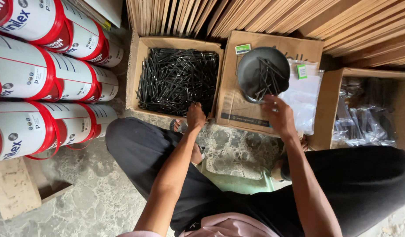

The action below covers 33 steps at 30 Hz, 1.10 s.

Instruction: The person sits on the floor and sorts black nails from a large cardboard box into a metal bowl. They then place the sorted nails into small plastic bags and seal them. The person repeats this process of sorting and bagging the nails.

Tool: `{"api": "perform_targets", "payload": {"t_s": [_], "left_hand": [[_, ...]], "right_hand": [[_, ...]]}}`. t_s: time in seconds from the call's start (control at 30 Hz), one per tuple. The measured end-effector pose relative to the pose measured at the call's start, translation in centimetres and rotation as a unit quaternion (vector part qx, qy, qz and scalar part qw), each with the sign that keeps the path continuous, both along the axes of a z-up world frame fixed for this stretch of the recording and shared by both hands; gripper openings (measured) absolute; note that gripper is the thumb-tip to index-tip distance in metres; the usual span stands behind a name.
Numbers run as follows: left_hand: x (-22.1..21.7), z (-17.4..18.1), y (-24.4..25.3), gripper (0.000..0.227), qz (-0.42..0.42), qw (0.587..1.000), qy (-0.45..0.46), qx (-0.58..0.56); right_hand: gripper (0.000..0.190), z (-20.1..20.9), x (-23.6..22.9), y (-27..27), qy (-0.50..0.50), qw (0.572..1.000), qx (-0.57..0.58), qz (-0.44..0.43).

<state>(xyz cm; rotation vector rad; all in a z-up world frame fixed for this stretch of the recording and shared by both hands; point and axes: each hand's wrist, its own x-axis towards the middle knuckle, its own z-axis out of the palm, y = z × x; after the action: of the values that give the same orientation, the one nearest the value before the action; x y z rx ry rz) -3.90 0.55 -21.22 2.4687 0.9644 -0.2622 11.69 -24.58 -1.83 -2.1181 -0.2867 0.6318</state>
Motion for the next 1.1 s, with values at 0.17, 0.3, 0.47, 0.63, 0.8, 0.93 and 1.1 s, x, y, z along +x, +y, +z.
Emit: {"api": "perform_targets", "payload": {"t_s": [0.17, 0.3, 0.47, 0.63, 0.8, 0.93, 1.1], "left_hand": [[0.2, 3.0, 1.4, 0.022, 0.109, 0.993, -0.036, -0.001], [0.8, 3.6, 1.4, 0.043, 0.123, 0.98, -0.1, 0.124], [0.1, -1.1, 1.8, 0.037, 0.094, 0.987, -0.085, 0.098], [0.4, 0.2, 1.9, 0.02, 0.088, 0.986, -0.109, 0.086], [0.3, 0.3, 2.1, 0.004, 0.117, 0.98, -0.161, 0.03], [0.0, -1.0, 2.3, 0.011, 0.111, 0.981, -0.153, 0.052], [0.7, 2.7, 0.8, 0.008, 0.122, 0.97, -0.195, 0.076]], "right_hand": [[0.027, 1.1, -2.2, 1.2, 0.052, 0.996, -0.015, 0.076], [0.031, 3.4, -2.7, 1.3, 0.116, 0.986, -0.024, 0.117], [0.031, 2.5, -2.9, 0.8, 0.122, 0.982, 0.001, 0.144], [0.029, 1.3, -2.9, 0.1, 0.103, 0.982, -0.007, 0.158], [0.031, -0.5, -3.2, -0.9, 0.067, 0.982, -0.003, 0.176], [0.029, 0.5, -3.9, -1.5, 0.037, 0.982, -0.009, 0.186], [0.033, -1.0, -4.0, -2.4, 0.037, 0.981, -0.025, 0.187]]}}
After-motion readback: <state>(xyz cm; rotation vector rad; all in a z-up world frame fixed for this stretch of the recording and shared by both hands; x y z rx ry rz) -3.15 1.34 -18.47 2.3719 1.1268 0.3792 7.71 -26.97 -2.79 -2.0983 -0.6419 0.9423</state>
